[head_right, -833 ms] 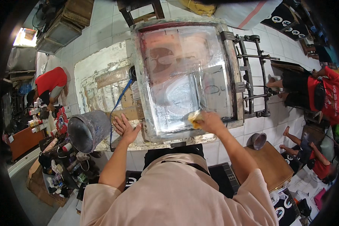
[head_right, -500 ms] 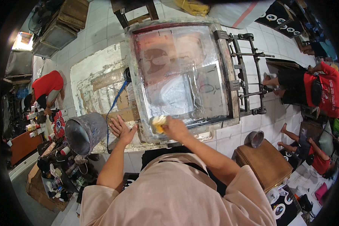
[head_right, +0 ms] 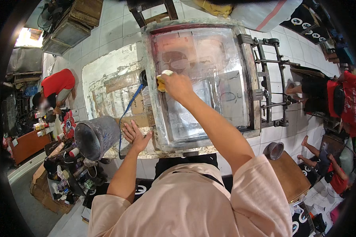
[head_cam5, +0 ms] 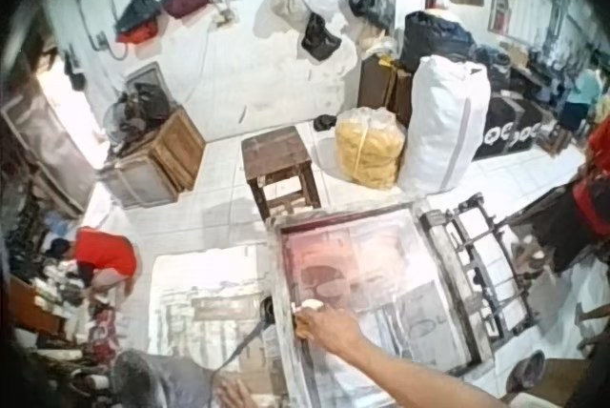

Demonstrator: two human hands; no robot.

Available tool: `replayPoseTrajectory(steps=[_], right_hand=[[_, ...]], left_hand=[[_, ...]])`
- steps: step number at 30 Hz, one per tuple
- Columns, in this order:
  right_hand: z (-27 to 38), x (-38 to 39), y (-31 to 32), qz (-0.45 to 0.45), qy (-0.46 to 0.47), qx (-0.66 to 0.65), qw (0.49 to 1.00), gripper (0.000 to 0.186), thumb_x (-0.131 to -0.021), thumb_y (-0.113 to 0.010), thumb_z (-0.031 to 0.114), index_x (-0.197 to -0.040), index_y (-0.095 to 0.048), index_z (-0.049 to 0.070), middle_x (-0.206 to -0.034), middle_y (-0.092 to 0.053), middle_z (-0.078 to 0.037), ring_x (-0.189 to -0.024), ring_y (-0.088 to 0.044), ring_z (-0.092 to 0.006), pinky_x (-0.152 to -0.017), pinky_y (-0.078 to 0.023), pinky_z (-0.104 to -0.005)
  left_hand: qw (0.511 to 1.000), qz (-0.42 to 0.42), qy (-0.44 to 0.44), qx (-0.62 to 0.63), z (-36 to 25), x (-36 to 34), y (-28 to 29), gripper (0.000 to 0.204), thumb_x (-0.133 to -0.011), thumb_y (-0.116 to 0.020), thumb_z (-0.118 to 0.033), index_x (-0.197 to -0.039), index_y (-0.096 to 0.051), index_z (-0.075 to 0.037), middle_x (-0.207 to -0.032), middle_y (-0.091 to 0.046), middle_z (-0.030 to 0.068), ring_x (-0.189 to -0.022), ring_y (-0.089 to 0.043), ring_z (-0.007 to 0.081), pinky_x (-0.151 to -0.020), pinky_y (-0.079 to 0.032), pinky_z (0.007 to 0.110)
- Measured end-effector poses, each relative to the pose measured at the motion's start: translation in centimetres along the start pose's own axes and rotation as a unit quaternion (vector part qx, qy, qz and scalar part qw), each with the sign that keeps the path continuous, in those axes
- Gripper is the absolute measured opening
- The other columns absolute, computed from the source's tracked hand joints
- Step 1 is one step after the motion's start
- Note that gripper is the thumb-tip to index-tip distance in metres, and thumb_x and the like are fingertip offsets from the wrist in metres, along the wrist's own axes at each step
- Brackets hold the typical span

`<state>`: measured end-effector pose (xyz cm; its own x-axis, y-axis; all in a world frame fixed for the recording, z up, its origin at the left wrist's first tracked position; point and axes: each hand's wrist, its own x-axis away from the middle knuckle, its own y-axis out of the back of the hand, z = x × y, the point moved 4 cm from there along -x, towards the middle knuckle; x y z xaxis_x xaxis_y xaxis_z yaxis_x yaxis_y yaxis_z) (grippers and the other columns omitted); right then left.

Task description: The person performs screen printing by placing a black t-shirt under a screen, pulling a squeegee across the mesh to transfer ink, and lifting the screen to reveal a white logo. They repeat this process on multiple shirts and later clean the screen with a spray bottle and a sponge.

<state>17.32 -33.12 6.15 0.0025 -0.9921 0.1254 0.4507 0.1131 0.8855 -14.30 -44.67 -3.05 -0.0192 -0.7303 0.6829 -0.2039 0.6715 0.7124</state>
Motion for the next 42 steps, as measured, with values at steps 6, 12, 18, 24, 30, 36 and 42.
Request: replayPoseTrajectory(steps=[6, 12, 18, 24, 30, 36, 42], right_hand=[[0.7, -1.0, -3.7, 0.124, 0.03, 0.031, 0.991, 0.025, -0.092, -0.06, 0.024, -0.106, -0.073, 0.007, -0.098, -0.073, -0.019, -0.093, -0.073, -0.0365, -0.08, -0.058, -0.0476], [4.1, 10.2, -5.2, 0.29, 0.052, 0.051, 0.954, 0.021, -0.092, -0.059, 0.018, -0.099, -0.075, 0.006, -0.105, -0.073, -0.017, -0.096, -0.073, -0.0325, -0.078, -0.058, -0.0442], [6.0, 15.7, -6.7, 0.368, 0.087, 0.039, 0.925, 0.024, -0.089, -0.063, 0.021, -0.105, -0.077, 0.009, -0.107, -0.073, -0.016, -0.102, -0.071, -0.0316, -0.086, -0.055, -0.046], [2.5, 11.9, -6.1, 0.478, 0.102, -0.131, 0.863, 0.031, -0.089, -0.061, 0.023, -0.111, -0.076, 0.007, -0.113, -0.074, -0.016, -0.096, -0.071, -0.0295, -0.084, -0.054, -0.0418], [-4.7, 13.7, 1.3, 0.385, -0.12, -0.55, 0.731, 0.034, -0.1, -0.052, 0.01, -0.133, -0.062, 0.01, -0.113, -0.066, 0.002, -0.097, -0.06, -0.0053, -0.082, -0.049, -0.024], [9.6, 10.1, 5.7, 0.307, -0.035, -0.638, 0.705, 0.039, -0.102, -0.049, 0.004, -0.139, -0.045, 0.015, -0.115, -0.062, -0.001, -0.093, -0.056, -0.0064, -0.076, -0.044, -0.0221], [31.7, 5.5, 4.1, 0.151, 0.281, -0.442, 0.838, 0.03, -0.106, -0.049, 0.017, -0.136, -0.047, 0.012, -0.111, -0.063, -0.004, -0.092, -0.06, -0.0173, -0.077, -0.049, -0.0333]], left_hand=[[1.0, -0.007, -0.003, 0.011, 0.0, 0.3, -0.2, 0.124, -0.087, -0.066, -0.064, -0.16, 0.018, -0.009, -0.16, 0.031, 0.0308, -0.146, 0.031, 0.053, -0.115, 0.013, 0.066], [1.0, -0.013, -0.002, 0.012, -0.2, 0.2, 0.0, 0.123, -0.088, -0.064, -0.065, -0.16, 0.017, -0.008, -0.16, 0.031, 0.0309, -0.146, 0.031, 0.0525, -0.114, 0.015, 0.067], [1.0, -0.019, -0.009, 0.01, -0.1, 0.0, -0.3, 0.124, -0.087, -0.064, -0.066, -0.16, 0.019, -0.009, -0.16, 0.033, 0.0306, -0.145, 0.032, 0.0526, -0.114, 0.015, 0.066], [1.0, 0.001, 0.007, -0.008, -0.2, -0.4, -0.2, 0.126, -0.087, -0.066, -0.064, -0.158, 0.023, -0.01, -0.159, 0.033, 0.0308, -0.145, 0.032, 0.053, -0.114, 0.014, 0.067], [1.0, 0.019, -0.013, 0.005, 0.3, -0.2, -0.1, 0.129, -0.085, -0.063, -0.071, -0.159, 0.023, -0.01, -0.158, 0.036, 0.0309, -0.144, 0.033, 0.0542, -0.113, 0.014, 0.068], [0.991, -0.001, -0.13, -0.007, 2.8, 1.3, 0.9, 0.114, -0.086, -0.065, -0.068, -0.163, -0.002, -0.013, -0.165, 0.023, 0.0251, -0.15, 0.022, 0.0511, -0.118, 0.006, 0.063], [0.895, -0.063, -0.408, 0.17, 11.0, 6.8, 5.1, 0.057, -0.102, -0.058, -0.036, -0.149, -0.048, -0.006, -0.146, -0.052, 0.0238, -0.138, -0.045, 0.0387, -0.119, -0.029, 0.044]])
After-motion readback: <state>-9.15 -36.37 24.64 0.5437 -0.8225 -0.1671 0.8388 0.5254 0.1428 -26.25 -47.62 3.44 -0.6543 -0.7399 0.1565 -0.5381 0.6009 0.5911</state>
